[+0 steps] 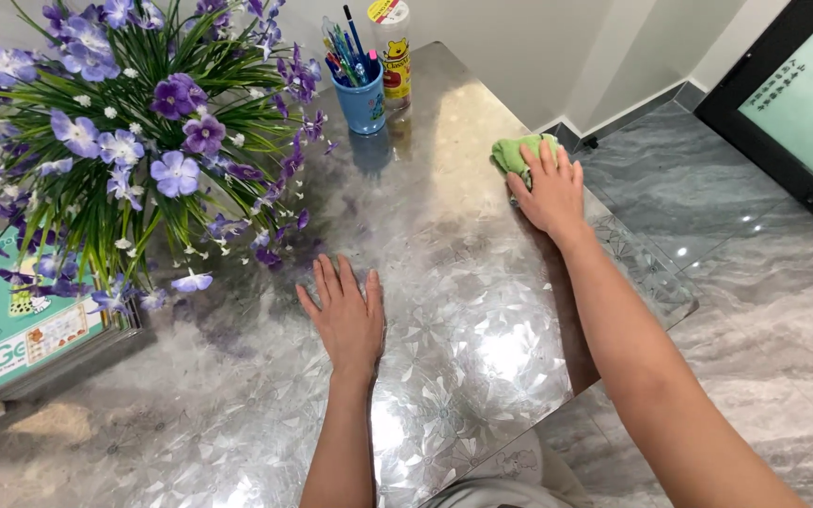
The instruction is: The person wipes a glass tabletop with a green cloth, moving the cloth in circular and back-and-forth motions across the surface. The person avoids the items on the table, including a flower arrangement, a pen holder, and a small container.
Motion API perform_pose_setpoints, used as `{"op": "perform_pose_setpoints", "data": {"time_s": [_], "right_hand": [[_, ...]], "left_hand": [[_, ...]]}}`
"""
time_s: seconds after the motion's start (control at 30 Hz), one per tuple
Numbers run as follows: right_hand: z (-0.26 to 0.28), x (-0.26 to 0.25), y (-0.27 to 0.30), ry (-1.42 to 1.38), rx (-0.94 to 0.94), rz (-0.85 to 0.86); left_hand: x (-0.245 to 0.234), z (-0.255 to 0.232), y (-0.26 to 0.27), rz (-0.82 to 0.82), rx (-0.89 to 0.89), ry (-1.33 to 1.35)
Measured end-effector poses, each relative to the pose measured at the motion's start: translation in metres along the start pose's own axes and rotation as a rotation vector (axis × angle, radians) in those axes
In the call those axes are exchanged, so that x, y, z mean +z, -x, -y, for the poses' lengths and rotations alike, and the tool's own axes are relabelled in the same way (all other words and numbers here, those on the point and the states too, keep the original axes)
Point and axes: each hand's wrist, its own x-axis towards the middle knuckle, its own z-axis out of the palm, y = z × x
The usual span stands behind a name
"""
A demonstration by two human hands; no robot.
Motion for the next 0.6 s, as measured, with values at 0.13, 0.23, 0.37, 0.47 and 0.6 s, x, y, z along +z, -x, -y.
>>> {"op": "perform_pose_setpoints", "data": {"time_s": [0.13, 0.23, 0.37, 0.47, 0.6], "right_hand": [[0.024, 0.000, 0.015, 0.042, 0.062, -0.018], [0.057, -0.007, 0.048, 0.033, 0.033, -0.037], [0.102, -0.018, 0.104, 0.001, -0.074, 0.012], [0.129, -0.024, 0.134, -0.044, -0.141, 0.043], [0.129, -0.023, 0.137, -0.048, -0.195, 0.098]], "left_hand": [[0.005, 0.001, 0.000, -0.020, 0.012, 0.002], [0.009, 0.000, 0.000, -0.031, 0.018, -0.016], [0.011, 0.000, 0.002, -0.055, 0.029, -0.003], [0.008, -0.001, 0.002, -0.068, 0.040, -0.018], [0.010, 0.000, 0.001, -0.076, 0.036, 0.032]]}}
